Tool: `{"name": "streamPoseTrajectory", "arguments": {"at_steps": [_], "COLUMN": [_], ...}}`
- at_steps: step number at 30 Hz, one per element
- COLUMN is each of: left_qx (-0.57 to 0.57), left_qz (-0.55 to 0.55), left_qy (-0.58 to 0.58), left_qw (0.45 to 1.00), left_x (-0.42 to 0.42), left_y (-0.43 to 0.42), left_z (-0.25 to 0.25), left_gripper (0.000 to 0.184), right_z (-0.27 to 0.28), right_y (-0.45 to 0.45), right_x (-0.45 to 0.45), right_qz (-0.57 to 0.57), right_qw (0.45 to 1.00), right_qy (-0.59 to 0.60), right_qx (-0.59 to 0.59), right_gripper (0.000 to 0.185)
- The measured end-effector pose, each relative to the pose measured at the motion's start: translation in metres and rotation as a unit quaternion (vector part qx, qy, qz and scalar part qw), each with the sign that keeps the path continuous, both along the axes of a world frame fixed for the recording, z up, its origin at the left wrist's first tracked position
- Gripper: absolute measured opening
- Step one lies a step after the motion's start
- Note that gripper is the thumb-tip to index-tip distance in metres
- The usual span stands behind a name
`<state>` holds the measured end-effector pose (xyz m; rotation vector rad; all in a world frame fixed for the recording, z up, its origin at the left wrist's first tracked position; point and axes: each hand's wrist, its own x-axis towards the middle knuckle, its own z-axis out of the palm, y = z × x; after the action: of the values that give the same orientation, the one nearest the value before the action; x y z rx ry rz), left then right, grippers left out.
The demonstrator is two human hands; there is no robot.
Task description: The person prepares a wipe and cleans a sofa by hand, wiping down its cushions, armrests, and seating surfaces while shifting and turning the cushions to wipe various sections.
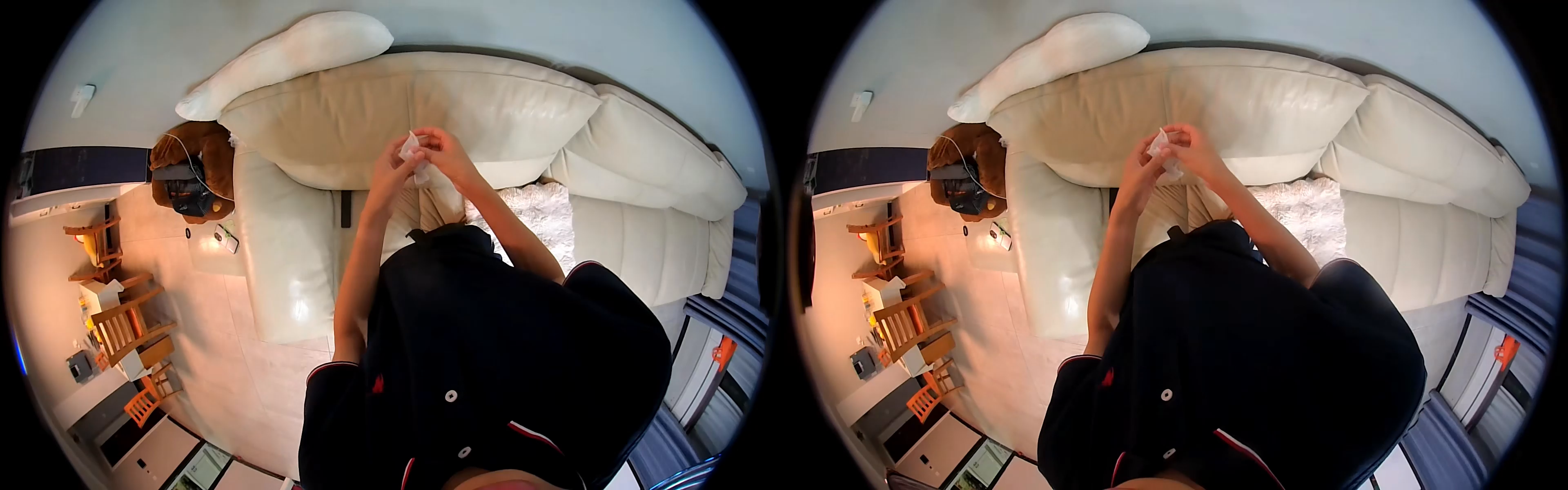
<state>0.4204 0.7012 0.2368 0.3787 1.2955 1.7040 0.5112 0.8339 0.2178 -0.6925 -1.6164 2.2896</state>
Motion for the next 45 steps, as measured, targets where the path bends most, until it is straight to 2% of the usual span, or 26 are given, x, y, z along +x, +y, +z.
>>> {"name": "streamPoseTrajectory", "arguments": {"at_steps": [4, 6, 8, 10, 12, 14, 15, 17, 19, 21, 24, 26, 27, 29, 30, 32, 33, 34, 35, 37, 39, 40, 41, 42, 43, 45], "left_qx": [-0.005, -0.011, -0.071, -0.031, 0.009, 0.081, 0.081, 0.081, 0.037, -0.001, 0.022, 0.029, 0.029, 0.070, 0.068, 0.025, 0.027, -0.005, -0.037, 0.012, 0.053, 0.069, 0.085, 0.087, 0.123, 0.160], "left_qz": [-0.065, -0.096, -0.138, -0.125, -0.110, -0.047, -0.047, -0.093, -0.122, -0.150, -0.141, -0.123, -0.126, -0.128, -0.133, -0.035, -0.041, -0.035, -0.027, -0.044, -0.078, -0.117, -0.156, -0.158, -0.123, -0.088], "left_qy": [0.034, 0.053, 0.141, 0.117, 0.091, 0.085, 0.084, 0.114, 0.159, 0.208, 0.146, 0.018, 0.015, -0.059, -0.058, -0.041, -0.039, 0.159, 0.351, 0.517, 0.530, 0.592, 0.650, 0.651, 0.665, 0.677], "left_qw": [0.997, 0.994, 0.978, 0.985, 0.990, 0.992, 0.992, 0.986, 0.979, 0.966, 0.979, 0.992, 0.991, 0.988, 0.987, 0.998, 0.998, 0.987, 0.935, 0.855, 0.843, 0.794, 0.739, 0.737, 0.726, 0.713], "left_x": [0.002, 0.004, 0.005, -0.002, -0.008, -0.012, -0.008, 0.004, 0.019, 0.023, 0.028, 0.027, 0.029, 0.031, 0.031, 0.032, 0.035, 0.041, 0.049, 0.078, 0.104, 0.114, 0.121, 0.128, 0.134, 0.141], "left_y": [0.005, 0.009, 0.016, 0.023, 0.029, 0.031, 0.034, 0.042, 0.062, 0.077, 0.087, 0.086, 0.084, 0.081, 0.084, 0.097, 0.104, 0.113, 0.120, 0.130, 0.134, 0.139, 0.145, 0.150, 0.155, 0.165], "left_z": [-0.003, 0.001, 0.006, -0.012, -0.029, -0.040, -0.018, 0.020, 0.004, -0.001, -0.013, -0.015, -0.013, -0.009, -0.013, -0.021, -0.013, -0.005, 0.002, 0.005, 0.016, 0.004, -0.003, -0.005, -0.007, -0.007], "left_gripper": [0.053, 0.052, 0.053, 0.052, 0.051, 0.042, 0.042, 0.044, 0.046, 0.047, 0.048, 0.043, 0.043, 0.036, 0.036, 0.031, 0.031, 0.030, 0.030, 0.031, 0.027, 0.024, 0.021, 0.021, 0.021, 0.020], "right_z": [0.027, 0.052, 0.059, 0.066, 0.076, 0.091, 0.094, 0.088, 0.083, 0.074, 0.075, 0.074, 0.070, 0.063, 0.055, 0.032, 0.020, 0.009, 0.001, -0.007, -0.036, -0.056, -0.076, -0.079, -0.082, -0.060], "right_y": [0.015, 0.024, 0.035, 0.045, 0.053, 0.064, 0.067, 0.069, 0.066, 0.066, 0.078, 0.089, 0.091, 0.093, 0.092, 0.090, 0.087, 0.083, 0.078, 0.071, 0.081, 0.091, 0.101, 0.105, 0.108, 0.115], "right_x": [0.008, 0.016, 0.020, 0.026, 0.033, 0.045, 0.049, 0.050, 0.048, 0.050, 0.067, 0.082, 0.089, 0.097, 0.098, 0.098, 0.101, 0.105, 0.108, 0.111, 0.122, 0.134, 0.148, 0.153, 0.155, 0.152], "right_qz": [0.000, 0.052, 0.050, 0.048, -0.069, -0.087, -0.105, -0.119, -0.131, -0.133, -0.157, -0.194, -0.197, -0.222, -0.227, -0.331, -0.336, -0.360, -0.380, -0.295, -0.278, -0.282, -0.226, -0.167, -0.170, -0.417], "right_qw": [1.000, 0.994, 0.991, 0.987, 0.976, 0.967, 0.955, 0.958, 0.967, 0.959, 0.946, 0.943, 0.943, 0.952, 0.951, 0.915, 0.913, 0.922, 0.921, 0.930, 0.874, 0.873, 0.862, 0.841, 0.840, 0.824], "right_qy": [-0.001, 0.001, 0.017, 0.032, 0.077, 0.049, 0.022, 0.014, -0.021, -0.023, -0.053, -0.042, -0.046, -0.101, -0.101, -0.137, -0.135, -0.111, -0.085, -0.006, 0.072, 0.076, 0.164, 0.249, 0.251, 0.179], "right_qx": [0.021, 0.094, 0.123, 0.151, 0.194, 0.235, 0.275, 0.262, 0.218, 0.250, 0.278, 0.266, 0.266, 0.183, 0.182, 0.186, 0.188, 0.085, -0.020, -0.221, -0.391, -0.390, -0.423, -0.451, -0.451, -0.338], "right_gripper": [0.028, 0.022, 0.020, 0.017, 0.016, 0.015, 0.013, 0.013, 0.011, 0.011, 0.011, 0.013, 0.013, 0.019, 0.019, 0.025, 0.025, 0.033, 0.040, 0.045, 0.049, 0.049, 0.051, 0.052, 0.052, 0.063]}}
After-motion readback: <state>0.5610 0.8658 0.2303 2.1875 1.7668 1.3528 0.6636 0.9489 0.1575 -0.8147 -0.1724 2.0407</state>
